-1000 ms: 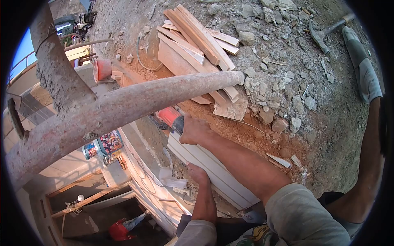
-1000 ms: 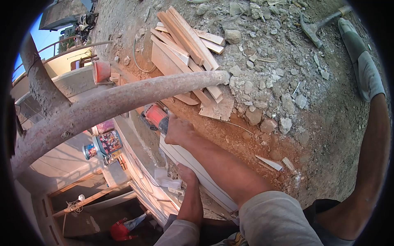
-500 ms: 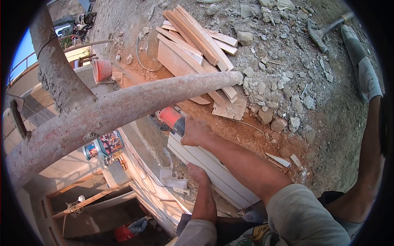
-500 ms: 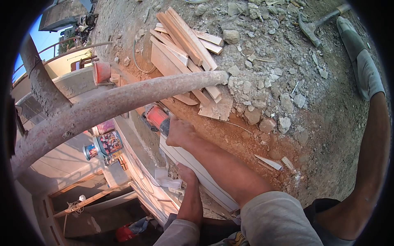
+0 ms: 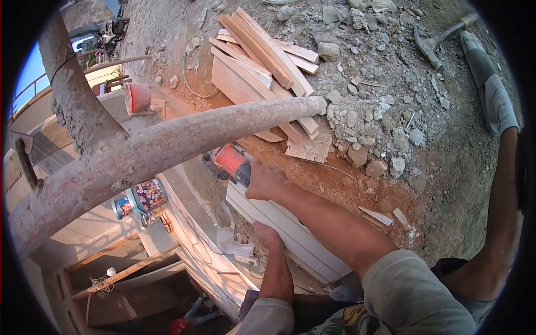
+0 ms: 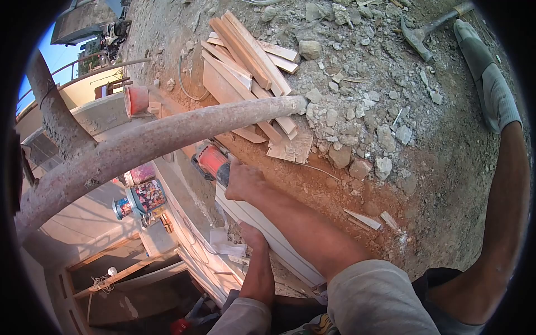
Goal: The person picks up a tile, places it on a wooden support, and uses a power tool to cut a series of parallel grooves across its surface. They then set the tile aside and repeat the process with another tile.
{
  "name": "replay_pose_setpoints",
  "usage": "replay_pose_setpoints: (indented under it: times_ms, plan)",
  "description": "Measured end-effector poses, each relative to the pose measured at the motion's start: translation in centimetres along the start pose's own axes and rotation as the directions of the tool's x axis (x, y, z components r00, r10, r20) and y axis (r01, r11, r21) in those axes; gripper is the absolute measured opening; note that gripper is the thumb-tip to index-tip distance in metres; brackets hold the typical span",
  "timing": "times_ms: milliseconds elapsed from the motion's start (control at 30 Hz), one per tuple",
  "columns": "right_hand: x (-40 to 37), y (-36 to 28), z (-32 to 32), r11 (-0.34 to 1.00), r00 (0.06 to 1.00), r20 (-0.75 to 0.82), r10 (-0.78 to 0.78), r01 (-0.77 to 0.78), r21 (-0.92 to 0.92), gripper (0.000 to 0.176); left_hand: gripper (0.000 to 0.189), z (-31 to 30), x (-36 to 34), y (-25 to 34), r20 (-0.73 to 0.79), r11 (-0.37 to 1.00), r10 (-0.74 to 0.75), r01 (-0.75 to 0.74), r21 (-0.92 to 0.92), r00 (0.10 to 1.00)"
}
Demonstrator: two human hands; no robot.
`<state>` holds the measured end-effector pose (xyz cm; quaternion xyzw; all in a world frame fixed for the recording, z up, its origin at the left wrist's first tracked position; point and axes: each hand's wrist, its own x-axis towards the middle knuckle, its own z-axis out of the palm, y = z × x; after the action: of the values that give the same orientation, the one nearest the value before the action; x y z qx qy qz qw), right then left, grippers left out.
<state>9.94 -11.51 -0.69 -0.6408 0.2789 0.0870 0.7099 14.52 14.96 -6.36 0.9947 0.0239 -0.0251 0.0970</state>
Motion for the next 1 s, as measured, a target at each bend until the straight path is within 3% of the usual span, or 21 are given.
replay_pose_setpoints:
  times_ms: [667, 733, 1000]
  plan:
    - [-0.5, 0.5, 0.1, 1.000, 1.000, 0.002, -0.010, 0.010, -0.021, 0.074, 0.084, -0.1, -0.1, 0.0, 0.022, 0.997, -0.033, 0.034, -0.065, 0.999]
    - [-0.4, 1.0, 0.5, 0.998, 0.997, -0.050, -0.057, 0.056, -0.007, 0.070, 0.084, 0.0, -0.1, 0.1, 0.019, 0.998, -0.016, 0.017, -0.064, 1.000]
    - [-1.0, 0.6, -0.1, 1.000, 1.000, 0.000, -0.019, 0.019, -0.006, 0.073, 0.085, -0.1, -0.4, 0.4, -0.007, 1.000, 0.018, -0.018, 0.019, 1.000]
